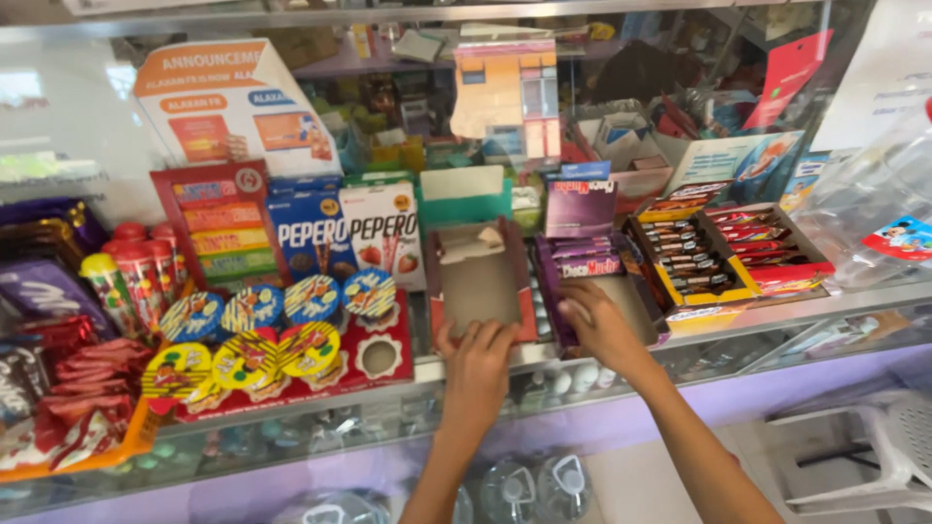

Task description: Restocking and organizing various candies and chocolates from a bulk box into display boxes on a grocery shelf.

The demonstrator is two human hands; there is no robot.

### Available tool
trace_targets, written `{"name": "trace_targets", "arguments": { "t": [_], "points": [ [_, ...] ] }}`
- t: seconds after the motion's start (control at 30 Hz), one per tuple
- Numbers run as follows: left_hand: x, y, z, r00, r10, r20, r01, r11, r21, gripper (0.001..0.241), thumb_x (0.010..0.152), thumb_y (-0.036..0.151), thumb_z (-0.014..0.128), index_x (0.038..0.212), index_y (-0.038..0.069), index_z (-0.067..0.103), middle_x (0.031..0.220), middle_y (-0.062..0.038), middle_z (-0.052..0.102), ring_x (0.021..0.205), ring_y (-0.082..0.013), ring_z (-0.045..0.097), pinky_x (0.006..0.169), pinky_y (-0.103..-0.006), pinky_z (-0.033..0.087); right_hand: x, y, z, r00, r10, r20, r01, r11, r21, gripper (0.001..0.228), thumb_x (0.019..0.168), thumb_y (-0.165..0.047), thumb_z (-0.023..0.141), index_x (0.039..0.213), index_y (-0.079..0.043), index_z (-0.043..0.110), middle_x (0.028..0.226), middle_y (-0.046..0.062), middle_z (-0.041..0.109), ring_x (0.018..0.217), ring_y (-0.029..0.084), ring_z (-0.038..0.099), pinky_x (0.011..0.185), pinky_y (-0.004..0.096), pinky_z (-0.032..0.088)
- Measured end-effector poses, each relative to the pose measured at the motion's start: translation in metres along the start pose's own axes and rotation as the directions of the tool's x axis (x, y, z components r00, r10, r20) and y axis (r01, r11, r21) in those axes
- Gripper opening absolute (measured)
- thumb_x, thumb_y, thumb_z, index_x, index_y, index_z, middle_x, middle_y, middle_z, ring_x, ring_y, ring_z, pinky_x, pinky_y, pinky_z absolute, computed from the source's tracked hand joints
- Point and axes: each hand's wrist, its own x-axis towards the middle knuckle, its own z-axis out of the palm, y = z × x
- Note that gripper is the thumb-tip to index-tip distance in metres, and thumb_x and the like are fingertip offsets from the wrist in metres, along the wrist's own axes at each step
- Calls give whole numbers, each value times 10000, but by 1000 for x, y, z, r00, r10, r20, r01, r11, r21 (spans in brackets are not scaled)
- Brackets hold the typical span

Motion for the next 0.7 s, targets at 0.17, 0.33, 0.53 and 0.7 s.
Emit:
{"name": "trace_targets", "arguments": {
  "t": [0.17,0.33,0.53,0.7],
  "points": [
    [22,50,3,992,125,2,-124,990,-72,294,843,100,682,1134,102,718,985,-48,641,1008,-242,625,1044,-549,339,-26,-6,-43,999,24,27,-34,886,463,588,1009,-293,566,1558,-147,415,1463,118,575,1278,208,584,1038,349,486],
    [24,112,40,962,260,78,-241,949,-202,299,904,126,686,1199,74,699,1023,-56,637,1038,-236,626,1061,-522,365,-61,-25,-99,992,45,-119,23,856,516,854,890,-183,681,1599,-174,206,1512,142,447,1286,209,494,1020,332,439],
    [53,178,93,976,145,-165,-210,830,-517,444,928,198,727,1355,140,620,1320,-121,618,1255,-296,588,1126,-502,410,-133,18,-195,923,129,-363,73,866,494,806,874,-80,579,1626,-138,296,1634,90,406,1328,162,485,1032,290,409],
    [56,258,219,893,-76,443,433,-112,-894,1047,807,28,714,1639,239,114,1611,-24,328,1347,-196,489,1040,-408,473,-228,104,-276,824,449,-346,-286,856,430,871,914,-33,637,1723,-163,339,1247,244,517,933,261,453,804,372,382]
  ]
}}
